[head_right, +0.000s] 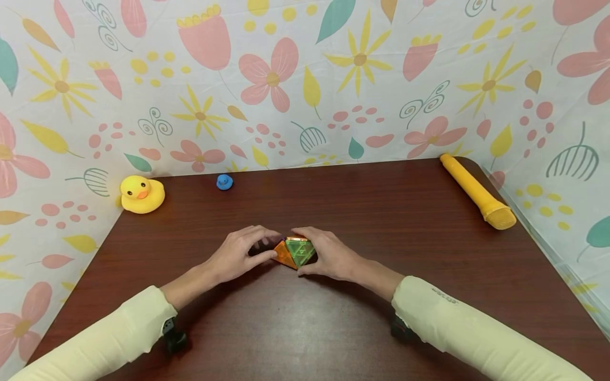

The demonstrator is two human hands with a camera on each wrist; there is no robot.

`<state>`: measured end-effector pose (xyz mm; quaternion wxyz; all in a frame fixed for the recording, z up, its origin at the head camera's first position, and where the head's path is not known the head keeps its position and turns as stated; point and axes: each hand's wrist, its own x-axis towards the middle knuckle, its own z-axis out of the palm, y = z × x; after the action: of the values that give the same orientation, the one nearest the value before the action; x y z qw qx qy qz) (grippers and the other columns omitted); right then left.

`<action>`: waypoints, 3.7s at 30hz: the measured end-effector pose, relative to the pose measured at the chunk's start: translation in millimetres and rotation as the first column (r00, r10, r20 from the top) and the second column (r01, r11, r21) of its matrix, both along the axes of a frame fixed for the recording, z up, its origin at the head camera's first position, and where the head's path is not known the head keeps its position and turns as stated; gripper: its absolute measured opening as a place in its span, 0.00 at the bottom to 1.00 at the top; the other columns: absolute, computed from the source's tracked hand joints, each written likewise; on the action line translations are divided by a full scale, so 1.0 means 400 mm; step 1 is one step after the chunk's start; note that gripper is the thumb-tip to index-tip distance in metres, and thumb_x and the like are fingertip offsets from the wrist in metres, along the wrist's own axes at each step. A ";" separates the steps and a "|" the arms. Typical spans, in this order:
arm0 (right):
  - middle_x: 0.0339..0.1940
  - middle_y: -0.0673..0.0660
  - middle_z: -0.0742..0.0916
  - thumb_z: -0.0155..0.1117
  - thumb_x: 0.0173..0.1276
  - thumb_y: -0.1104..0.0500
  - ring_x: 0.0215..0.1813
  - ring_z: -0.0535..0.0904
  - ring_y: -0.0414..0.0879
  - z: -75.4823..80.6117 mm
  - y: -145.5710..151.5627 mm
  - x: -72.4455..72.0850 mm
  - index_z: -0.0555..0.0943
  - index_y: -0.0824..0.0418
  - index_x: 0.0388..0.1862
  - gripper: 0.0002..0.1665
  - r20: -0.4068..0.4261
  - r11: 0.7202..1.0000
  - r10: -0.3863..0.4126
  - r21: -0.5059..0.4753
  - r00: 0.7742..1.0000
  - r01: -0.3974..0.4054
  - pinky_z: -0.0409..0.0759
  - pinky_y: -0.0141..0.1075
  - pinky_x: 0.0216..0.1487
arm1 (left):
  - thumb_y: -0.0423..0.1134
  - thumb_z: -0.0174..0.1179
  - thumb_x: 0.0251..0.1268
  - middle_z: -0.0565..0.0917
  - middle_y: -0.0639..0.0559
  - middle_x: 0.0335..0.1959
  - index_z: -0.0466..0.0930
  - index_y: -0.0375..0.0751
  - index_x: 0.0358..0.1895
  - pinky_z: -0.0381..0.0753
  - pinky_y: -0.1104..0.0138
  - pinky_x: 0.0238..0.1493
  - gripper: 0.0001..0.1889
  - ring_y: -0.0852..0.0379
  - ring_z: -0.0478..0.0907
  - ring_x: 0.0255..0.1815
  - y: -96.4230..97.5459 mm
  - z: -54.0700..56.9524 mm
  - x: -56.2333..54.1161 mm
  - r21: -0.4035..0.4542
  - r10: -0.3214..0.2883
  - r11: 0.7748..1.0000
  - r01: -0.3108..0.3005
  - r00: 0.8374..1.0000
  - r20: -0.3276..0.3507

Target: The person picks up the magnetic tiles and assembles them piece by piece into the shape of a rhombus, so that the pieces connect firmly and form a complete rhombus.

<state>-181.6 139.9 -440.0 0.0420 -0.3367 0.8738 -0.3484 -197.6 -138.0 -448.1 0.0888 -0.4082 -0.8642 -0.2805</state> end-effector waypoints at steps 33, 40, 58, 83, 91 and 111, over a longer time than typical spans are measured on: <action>0.65 0.61 0.83 0.87 0.59 0.60 0.58 0.84 0.50 -0.005 0.004 0.001 0.70 0.67 0.77 0.52 0.019 1.000 0.007 -0.015 1.000 -0.007 0.85 0.42 0.56 | 0.38 0.72 0.72 0.86 0.59 0.48 0.89 0.47 0.59 0.85 0.72 0.43 0.15 0.68 0.84 0.43 0.040 0.032 0.003 0.159 -0.057 0.987 0.037 0.991 0.122; 0.65 0.61 0.84 0.88 0.57 0.58 0.58 0.85 0.49 -0.005 -0.003 0.002 0.71 0.68 0.76 0.51 0.005 1.000 0.005 -0.028 1.000 -0.005 0.86 0.41 0.55 | 0.40 0.72 0.73 0.86 0.58 0.47 0.89 0.47 0.58 0.83 0.72 0.39 0.14 0.68 0.82 0.40 0.043 0.036 0.004 0.144 -0.057 0.989 0.043 0.994 0.091; 0.63 0.60 0.85 0.88 0.58 0.59 0.56 0.85 0.49 0.001 -0.006 0.002 0.72 0.67 0.76 0.51 -0.002 1.000 0.005 -0.029 1.000 -0.005 0.86 0.40 0.53 | 0.41 0.71 0.73 0.86 0.59 0.46 0.90 0.48 0.56 0.84 0.71 0.39 0.12 0.69 0.82 0.40 0.049 0.041 0.005 0.147 -0.034 0.989 0.019 0.994 0.101; 0.51 0.51 0.92 0.80 0.66 0.64 0.53 0.89 0.44 0.034 0.106 -0.003 0.91 0.56 0.57 0.20 0.036 0.984 -0.135 -0.108 0.990 0.138 0.88 0.45 0.53 | 0.41 0.74 0.70 0.88 0.59 0.45 0.91 0.48 0.56 0.84 0.73 0.39 0.14 0.69 0.84 0.40 0.012 0.010 0.013 0.070 0.031 0.997 -0.040 0.993 0.116; 0.44 0.46 0.93 0.82 0.61 0.69 0.46 0.89 0.39 0.030 0.116 0.000 0.93 0.54 0.47 0.17 -0.005 0.969 -0.164 -0.186 0.986 0.160 0.88 0.36 0.48 | 0.38 0.75 0.68 0.90 0.55 0.47 0.90 0.45 0.54 0.85 0.73 0.42 0.13 0.65 0.87 0.41 -0.009 -0.012 0.019 0.049 0.029 0.998 -0.035 0.992 0.122; 0.40 0.45 0.93 0.82 0.61 0.69 0.43 0.88 0.40 0.018 0.113 0.002 0.94 0.52 0.42 0.14 -0.023 0.947 -0.223 -0.243 0.975 0.211 0.87 0.34 0.43 | 0.39 0.76 0.66 0.90 0.55 0.44 0.90 0.46 0.53 0.86 0.71 0.41 0.14 0.62 0.87 0.40 -0.008 -0.019 0.024 0.044 0.049 0.998 -0.053 0.996 0.080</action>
<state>-180.7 185.1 -432.8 -0.0592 -0.2498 0.8579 -0.4451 -188.1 -141.2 -455.8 0.0713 -0.3726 -0.8705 -0.3137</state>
